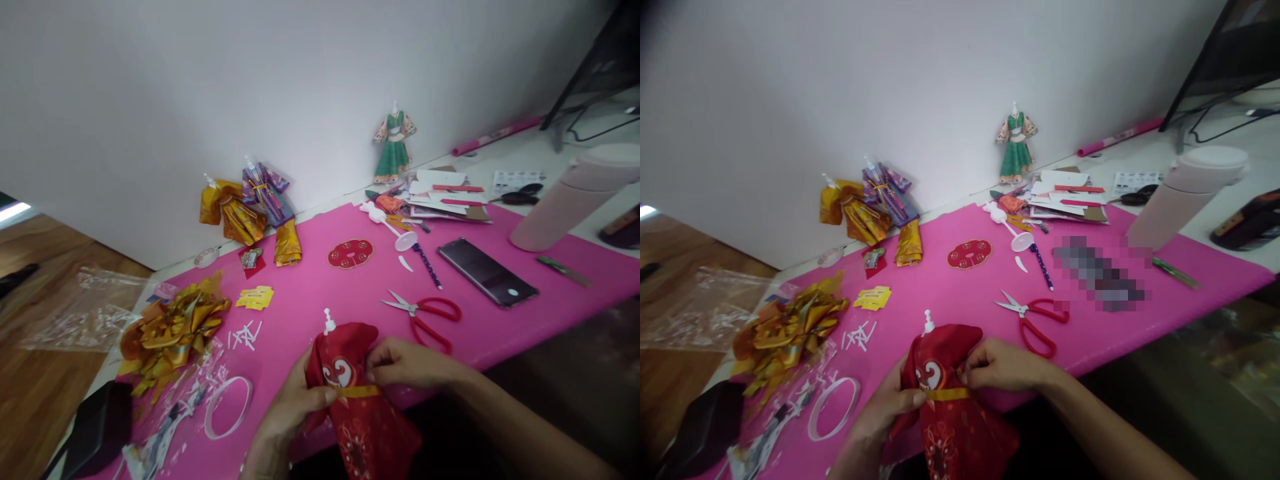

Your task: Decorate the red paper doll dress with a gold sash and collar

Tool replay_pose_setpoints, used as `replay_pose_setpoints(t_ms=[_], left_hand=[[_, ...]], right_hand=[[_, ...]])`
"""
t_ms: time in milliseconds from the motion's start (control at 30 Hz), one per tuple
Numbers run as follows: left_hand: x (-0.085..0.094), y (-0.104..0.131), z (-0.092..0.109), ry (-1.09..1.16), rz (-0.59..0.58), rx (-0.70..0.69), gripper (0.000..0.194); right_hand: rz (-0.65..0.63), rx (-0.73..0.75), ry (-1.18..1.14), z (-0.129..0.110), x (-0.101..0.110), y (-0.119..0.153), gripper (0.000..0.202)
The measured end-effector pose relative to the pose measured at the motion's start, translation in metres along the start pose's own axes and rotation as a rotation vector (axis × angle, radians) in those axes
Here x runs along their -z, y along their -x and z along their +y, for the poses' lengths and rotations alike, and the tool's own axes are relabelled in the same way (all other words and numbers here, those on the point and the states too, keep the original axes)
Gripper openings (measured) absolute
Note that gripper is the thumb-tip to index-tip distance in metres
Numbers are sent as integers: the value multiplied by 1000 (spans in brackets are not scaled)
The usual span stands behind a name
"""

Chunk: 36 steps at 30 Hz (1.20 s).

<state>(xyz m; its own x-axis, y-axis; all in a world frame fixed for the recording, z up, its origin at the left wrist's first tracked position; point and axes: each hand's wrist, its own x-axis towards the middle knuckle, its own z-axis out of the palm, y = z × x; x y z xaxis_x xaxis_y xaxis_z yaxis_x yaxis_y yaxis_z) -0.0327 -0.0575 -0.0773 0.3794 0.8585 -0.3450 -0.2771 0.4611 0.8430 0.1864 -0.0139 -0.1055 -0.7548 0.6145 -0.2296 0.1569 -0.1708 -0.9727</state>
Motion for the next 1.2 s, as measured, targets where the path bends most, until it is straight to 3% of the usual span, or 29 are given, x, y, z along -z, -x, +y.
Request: replay_pose_setpoints(t_ms=[100,333,567,800,967,1200], left_hand=[[2,-1,-1,-25,-16,3,64],[8,0,-8,13,9,12,61],[12,0,-11,77,-10,-4,60],[16,2,-13,77,19,8,61],[17,1,-17,88,-20,-12,61],[8,0,-13,158,-42,-51,56]], right_hand=[[2,-26,-17,-3,-3,1,10],[284,-53,15,-12,-8,1,7],[283,-90,-47,-15,-9,1,8],[302,-107,95,-34,-9,15,10],[368,-4,199,-45,-17,19,8],[433,27,460,-37,-21,22,13]])
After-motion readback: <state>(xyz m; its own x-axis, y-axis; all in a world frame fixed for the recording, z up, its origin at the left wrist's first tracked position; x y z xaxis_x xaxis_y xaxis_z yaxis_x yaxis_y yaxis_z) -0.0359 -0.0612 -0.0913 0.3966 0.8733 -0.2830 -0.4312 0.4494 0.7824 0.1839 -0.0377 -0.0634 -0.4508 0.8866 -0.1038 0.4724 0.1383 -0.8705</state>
